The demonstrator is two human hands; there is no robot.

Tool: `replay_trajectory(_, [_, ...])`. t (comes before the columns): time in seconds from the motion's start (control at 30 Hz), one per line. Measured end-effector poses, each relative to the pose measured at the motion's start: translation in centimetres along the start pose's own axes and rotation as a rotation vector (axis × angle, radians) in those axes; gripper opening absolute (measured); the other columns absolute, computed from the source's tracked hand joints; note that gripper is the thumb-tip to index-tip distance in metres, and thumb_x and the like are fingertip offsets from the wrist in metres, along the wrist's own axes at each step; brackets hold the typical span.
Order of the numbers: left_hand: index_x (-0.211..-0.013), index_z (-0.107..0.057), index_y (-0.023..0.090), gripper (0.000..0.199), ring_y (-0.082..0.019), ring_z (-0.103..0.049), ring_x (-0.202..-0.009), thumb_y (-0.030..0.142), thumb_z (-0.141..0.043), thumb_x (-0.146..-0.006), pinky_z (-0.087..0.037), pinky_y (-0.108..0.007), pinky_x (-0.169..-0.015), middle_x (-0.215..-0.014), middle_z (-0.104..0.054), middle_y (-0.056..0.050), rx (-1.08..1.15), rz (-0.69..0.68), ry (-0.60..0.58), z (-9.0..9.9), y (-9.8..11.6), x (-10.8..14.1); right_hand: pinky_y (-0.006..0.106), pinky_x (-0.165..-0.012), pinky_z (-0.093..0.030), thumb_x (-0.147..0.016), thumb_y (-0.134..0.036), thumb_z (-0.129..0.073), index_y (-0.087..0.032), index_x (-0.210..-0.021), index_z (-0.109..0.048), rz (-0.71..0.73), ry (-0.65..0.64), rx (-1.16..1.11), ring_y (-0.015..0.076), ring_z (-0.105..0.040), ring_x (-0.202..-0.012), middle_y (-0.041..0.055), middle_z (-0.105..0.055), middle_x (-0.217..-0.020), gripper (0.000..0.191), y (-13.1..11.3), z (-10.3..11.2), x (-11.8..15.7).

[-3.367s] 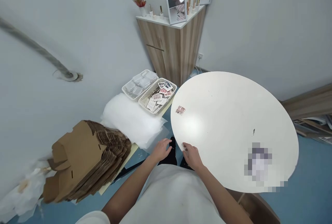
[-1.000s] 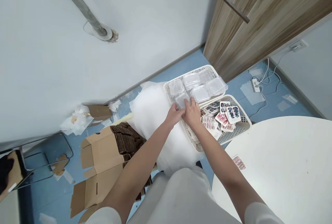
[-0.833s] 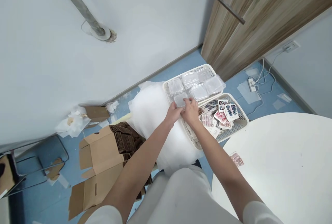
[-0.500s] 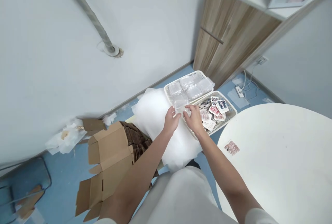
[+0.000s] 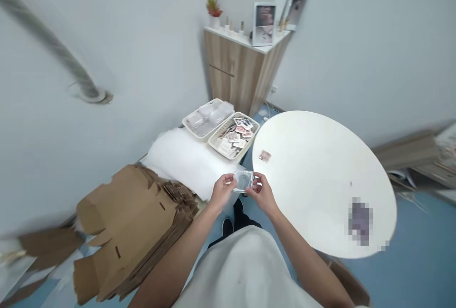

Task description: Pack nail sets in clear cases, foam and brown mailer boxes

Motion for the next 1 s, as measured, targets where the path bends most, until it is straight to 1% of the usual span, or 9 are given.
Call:
replay_trajectory(0.17, [-0.110,-0.047,0.017,0.051,-0.014,-0.061,-0.071,0.036,-0.065,-0.066,-0.044,-0.030,-0.072,-0.090,-0.064,-0.007,-0.025,0.113,-0.312,-6.3,-2.2,1.6,0.025,-0.058,-0.047,-0.058,-0.027,-0.067,-0.025,-0.106,-0.046,-0.046,0.222,-0.093,0.0065,-0.051,-0.059,-0.0006,-0.045,-0.093,0.052,1.5,6.9,5.1])
replay_trajectory(0.33, [-0.105,-0.050,0.016,0.046,-0.012,-0.060,-0.067,0.034,-0.066,-0.066,-0.044,-0.026,-0.067,-0.083,-0.063,-0.005,-0.127,0.151,-0.560,-13.4,-4.9,3.0,0.027,-0.063,-0.047,-0.062,-0.031,-0.065,-0.022,-0.106,-0.054,-0.052,0.373,-0.147,0.0070,-0.051,-0.059,0.0012,-0.052,-0.091,0.046,3.3,13.0,9.1])
replay_trajectory(0.43, [-0.101,-0.052,0.017,0.043,-0.013,-0.062,-0.069,0.037,-0.065,-0.066,-0.044,-0.025,-0.064,-0.094,-0.060,-0.007,-0.215,0.145,-0.614,-16.6,-6.2,3.5,0.031,-0.069,-0.047,-0.061,-0.035,-0.066,-0.020,-0.103,-0.059,-0.052,0.440,-0.159,0.0107,-0.055,-0.065,0.0040,-0.058,-0.092,0.045,4.2,16.1,10.9])
replay_trajectory(0.53, [-0.104,-0.052,0.020,0.043,-0.015,-0.063,-0.075,0.041,-0.063,-0.068,-0.044,-0.025,-0.063,-0.106,-0.056,-0.009,-0.292,0.139,-0.640,-19.0,-6.7,3.6,0.034,-0.074,-0.047,-0.058,-0.037,-0.069,-0.019,-0.093,-0.064,-0.050,0.460,-0.205,0.0159,-0.059,-0.075,0.0067,-0.064,-0.091,0.040,5.0,18.9,11.8])
replay_trajectory(0.67, [-0.100,-0.057,0.019,0.038,-0.015,-0.062,-0.073,0.040,-0.061,-0.069,-0.045,-0.026,-0.062,-0.094,-0.060,-0.008,-0.388,0.159,-0.759,-21.9,-6.7,3.9,0.035,-0.074,-0.047,-0.057,-0.038,-0.070,-0.018,-0.086,-0.066,-0.049,0.448,-0.262,0.0180,-0.061,-0.076,0.0066,-0.067,-0.085,0.035,5.6,21.9,11.7])
replay_trajectory(0.73, [-0.096,-0.059,0.019,0.035,-0.014,-0.061,-0.071,0.039,-0.062,-0.068,-0.045,-0.026,-0.063,-0.088,-0.062,-0.007,-0.410,0.156,-0.770,-23.0,-6.6,3.8,0.036,-0.076,-0.047,-0.058,-0.037,-0.070,-0.018,-0.085,-0.066,-0.047,0.438,-0.271,0.0187,-0.061,-0.079,0.0063,-0.067,-0.085,0.033,5.7,23.2,11.1])
replay_trajectory(0.8, [-0.094,-0.060,0.018,0.034,-0.014,-0.061,-0.070,0.039,-0.064,-0.067,-0.046,-0.026,-0.063,-0.084,-0.062,-0.007,-0.412,0.157,-0.738,-24.0,-6.7,3.6,0.037,-0.080,-0.046,-0.059,-0.036,-0.069,-0.018,-0.086,-0.066,-0.046,0.413,-0.289,0.0193,-0.061,-0.083,0.0065,-0.067,-0.088,0.032,5.9,24.3,10.5])
replay_trajectory(0.9, [-0.093,-0.060,0.017,0.035,-0.013,-0.059,-0.069,0.038,-0.066,-0.065,-0.047,-0.026,-0.062,-0.081,-0.062,-0.006,-0.387,0.174,-0.652,-25.0,-7.3,3.1,0.037,-0.085,-0.045,-0.059,-0.034,-0.070,-0.019,-0.092,-0.064,-0.042,0.370,-0.360,0.0192,-0.060,-0.091,0.0070,-0.066,-0.096,0.036,6.4,25.6,9.7])
replay_trajectory(1.0, [-0.092,-0.060,0.015,0.037,-0.012,-0.058,-0.068,0.037,-0.067,-0.063,-0.048,-0.026,-0.062,-0.080,-0.061,-0.005,-0.329,0.205,-0.555,-25.4,-8.0,2.6,0.038,-0.088,-0.043,-0.060,-0.032,-0.070,-0.021,-0.100,-0.060,-0.047,0.370,-0.421,0.0186,-0.059,-0.095,0.0079,-0.063,-0.105,0.042,7.1,26.5,9.4])
Point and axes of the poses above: each hand's wrist, its own x-axis away from the middle knuckle, its own z-axis out of the back of the hand, y = z × x, the point moved 5 cm from there along -x, towards the middle knuckle
